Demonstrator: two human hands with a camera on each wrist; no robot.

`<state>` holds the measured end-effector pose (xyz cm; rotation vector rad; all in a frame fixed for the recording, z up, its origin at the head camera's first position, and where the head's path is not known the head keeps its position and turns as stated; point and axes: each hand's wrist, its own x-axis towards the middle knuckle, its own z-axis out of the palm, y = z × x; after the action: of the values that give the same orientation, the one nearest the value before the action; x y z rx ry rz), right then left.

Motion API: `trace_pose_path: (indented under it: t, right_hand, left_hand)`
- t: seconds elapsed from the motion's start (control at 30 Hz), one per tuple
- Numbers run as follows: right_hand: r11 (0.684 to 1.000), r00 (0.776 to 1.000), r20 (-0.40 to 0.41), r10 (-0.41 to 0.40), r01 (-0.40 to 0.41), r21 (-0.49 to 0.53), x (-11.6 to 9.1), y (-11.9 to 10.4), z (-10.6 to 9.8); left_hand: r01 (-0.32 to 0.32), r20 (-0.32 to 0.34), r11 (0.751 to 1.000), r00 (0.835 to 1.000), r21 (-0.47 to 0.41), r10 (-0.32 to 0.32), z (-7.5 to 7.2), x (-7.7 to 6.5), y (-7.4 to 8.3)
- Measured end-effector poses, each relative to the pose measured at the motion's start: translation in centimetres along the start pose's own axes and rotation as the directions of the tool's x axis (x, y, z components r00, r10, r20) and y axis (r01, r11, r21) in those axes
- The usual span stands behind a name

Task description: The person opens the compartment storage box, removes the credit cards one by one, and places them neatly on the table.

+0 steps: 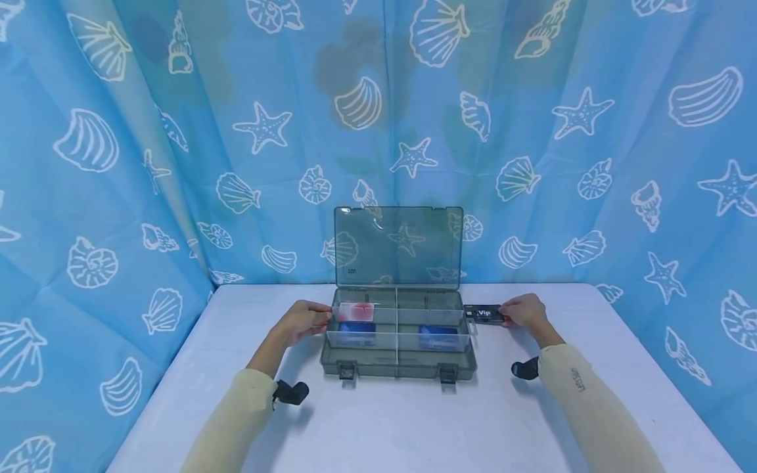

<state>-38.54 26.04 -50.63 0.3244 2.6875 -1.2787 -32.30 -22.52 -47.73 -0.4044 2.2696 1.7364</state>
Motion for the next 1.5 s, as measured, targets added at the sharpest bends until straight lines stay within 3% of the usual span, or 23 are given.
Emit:
trace_pose_path:
  t: [0.27,0.57,0.73,0.87,0.97,1.1,1.3,1.4,1.5]
  right_hand:
    - [0.991,0.999,-0.05,-0.02,0.013,-0.131,-0.3,-0.3,0.0]
    - [0.986,0.996,-0.072,-0.057,0.045,-0.159,-0.5,-0.6,-0.2]
    - [0.972,0.993,0.038,-0.109,0.115,-0.205,-0.4,-1.0,-0.1]
    - [0.931,0.97,0.161,-0.183,0.224,-0.289,-0.2,-1.3,-0.2]
    - [0.899,0.953,0.195,-0.232,0.287,-0.332,0.0,-1.3,-0.3]
    - [0.879,0.943,0.216,-0.255,0.319,-0.353,0.1,-1.1,-0.4]
    - [0.869,0.933,0.227,-0.28,0.346,-0.353,0.5,-0.8,-0.6]
    - [0.885,0.934,0.178,-0.311,0.352,-0.304,0.5,-1.1,-0.7]
    - [0.91,0.927,0.14,-0.348,0.37,-0.185,-0.2,-2.5,-0.5]
  left_hand:
    - [0.014,-0.003,1.0,1.0,0.014,-0.014,0.2,0.0,0.1]
    - [-0.01,0.017,1.0,1.0,-0.023,0.011,0.0,0.1,0.4]
    - [-0.001,0.014,1.0,1.0,-0.02,0.002,0.0,0.1,0.4]
    - [-0.003,0.013,1.0,1.0,-0.024,0.003,0.0,0.1,0.4]
    - [-0.009,0.009,1.0,1.0,-0.023,0.009,0.1,0.1,0.2]
    - [-0.01,0.008,0.999,1.0,-0.033,0.01,0.1,0.2,0.1]
    - [-0.018,0.016,0.999,1.0,-0.031,0.019,0.1,0.1,0.1]
    - [-0.019,0.018,0.999,1.0,-0.034,0.019,0.0,0.0,0.1]
    - [-0.011,0.019,0.999,1.0,-0.036,0.012,-0.1,0.0,0.0]
